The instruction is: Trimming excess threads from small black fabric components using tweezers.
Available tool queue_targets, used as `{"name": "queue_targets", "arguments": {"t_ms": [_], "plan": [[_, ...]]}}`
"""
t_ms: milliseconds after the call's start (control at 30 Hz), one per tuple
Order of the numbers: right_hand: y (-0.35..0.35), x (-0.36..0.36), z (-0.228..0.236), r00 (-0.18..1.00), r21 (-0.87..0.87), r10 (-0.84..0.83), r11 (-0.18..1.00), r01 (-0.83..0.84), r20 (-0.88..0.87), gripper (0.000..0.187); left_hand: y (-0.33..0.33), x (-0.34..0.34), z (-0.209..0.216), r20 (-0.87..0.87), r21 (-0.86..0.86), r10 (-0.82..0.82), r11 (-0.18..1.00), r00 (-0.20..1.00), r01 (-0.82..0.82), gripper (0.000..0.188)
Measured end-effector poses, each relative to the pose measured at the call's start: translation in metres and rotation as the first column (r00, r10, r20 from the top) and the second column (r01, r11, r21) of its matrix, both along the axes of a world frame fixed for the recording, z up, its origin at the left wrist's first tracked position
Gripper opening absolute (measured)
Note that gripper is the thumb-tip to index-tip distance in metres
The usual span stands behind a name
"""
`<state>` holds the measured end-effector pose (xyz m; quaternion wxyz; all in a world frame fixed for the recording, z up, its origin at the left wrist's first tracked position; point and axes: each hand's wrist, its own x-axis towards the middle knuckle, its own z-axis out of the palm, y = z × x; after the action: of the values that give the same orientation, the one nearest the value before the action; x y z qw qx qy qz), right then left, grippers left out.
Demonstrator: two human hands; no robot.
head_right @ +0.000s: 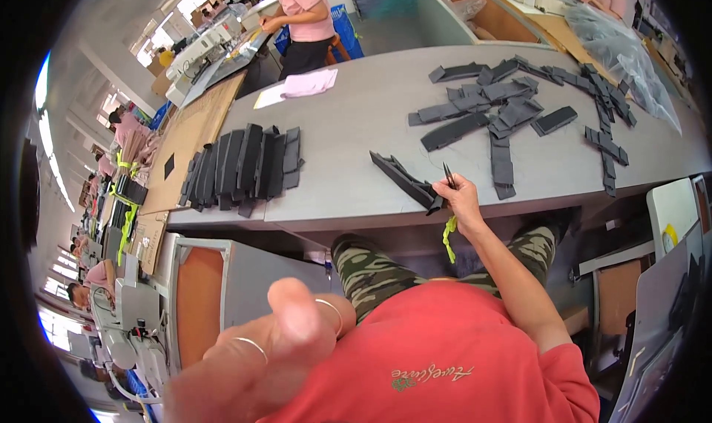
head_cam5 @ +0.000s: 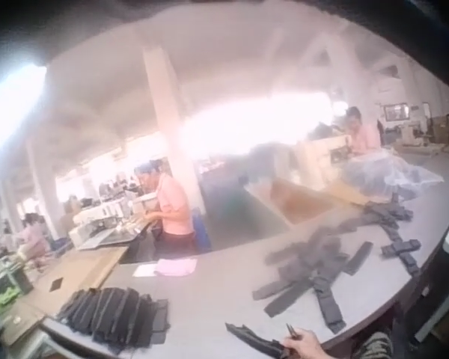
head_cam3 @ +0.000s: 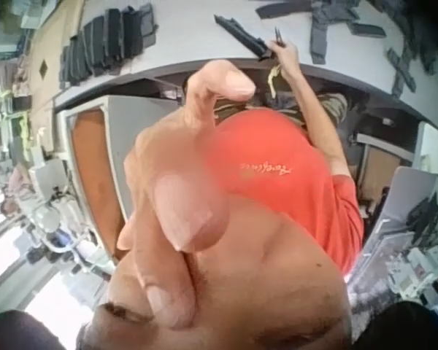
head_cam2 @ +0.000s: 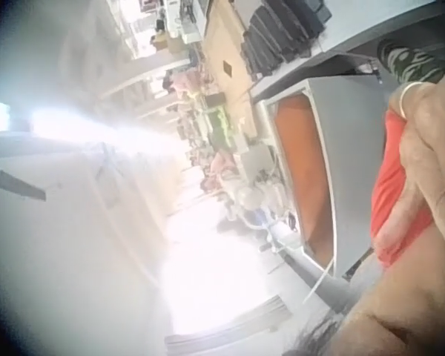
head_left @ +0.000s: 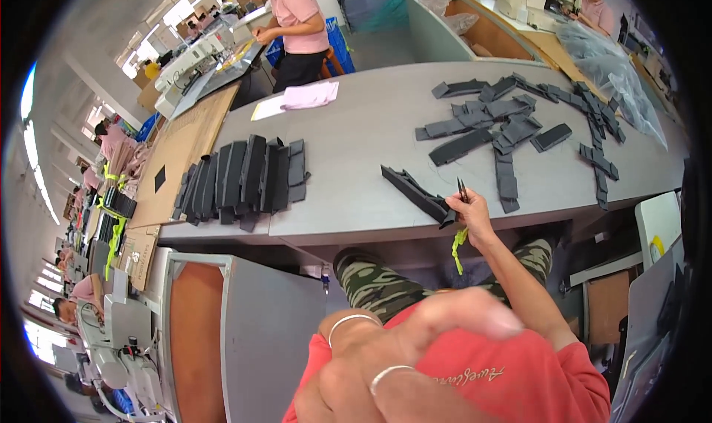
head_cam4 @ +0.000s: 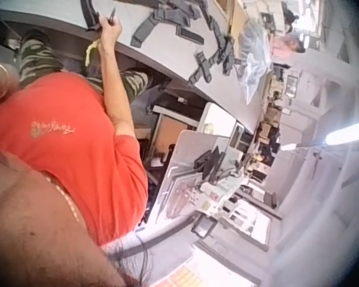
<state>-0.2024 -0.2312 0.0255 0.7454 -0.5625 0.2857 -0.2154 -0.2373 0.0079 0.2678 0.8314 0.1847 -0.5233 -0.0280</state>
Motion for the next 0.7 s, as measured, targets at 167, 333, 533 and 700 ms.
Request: {"name": "queue_targets", "arguments": {"t_ms": [167,333,533,700], "plan": [[0.001,0.002,-0.006,0.999,-0.032,-0.040,0.999,0.040,0.003,0.014,0.014,0.009,0.001,0.060,-0.032,0.008,0.999,0.998,-0.006,0.019],[0.003,0.004,-0.007,0.999,-0.058,-0.040,0.997,0.042,0.035,0.015,0.024,0.005,0.006,0.108,-0.064,0.048,0.997,0.993,-0.041,0.019],[0.001,0.006,-0.019,0.997,-0.074,-0.018,0.997,0.023,0.070,0.015,0.022,-0.028,0.025,-0.069,0.176,0.174,0.971,0.982,-0.160,0.021],[0.000,0.009,-0.021,0.995,-0.072,-0.009,0.997,0.016,0.097,0.015,0.011,-0.023,0.022,-0.011,0.164,-0.007,0.986,1.000,0.009,0.032]]}}
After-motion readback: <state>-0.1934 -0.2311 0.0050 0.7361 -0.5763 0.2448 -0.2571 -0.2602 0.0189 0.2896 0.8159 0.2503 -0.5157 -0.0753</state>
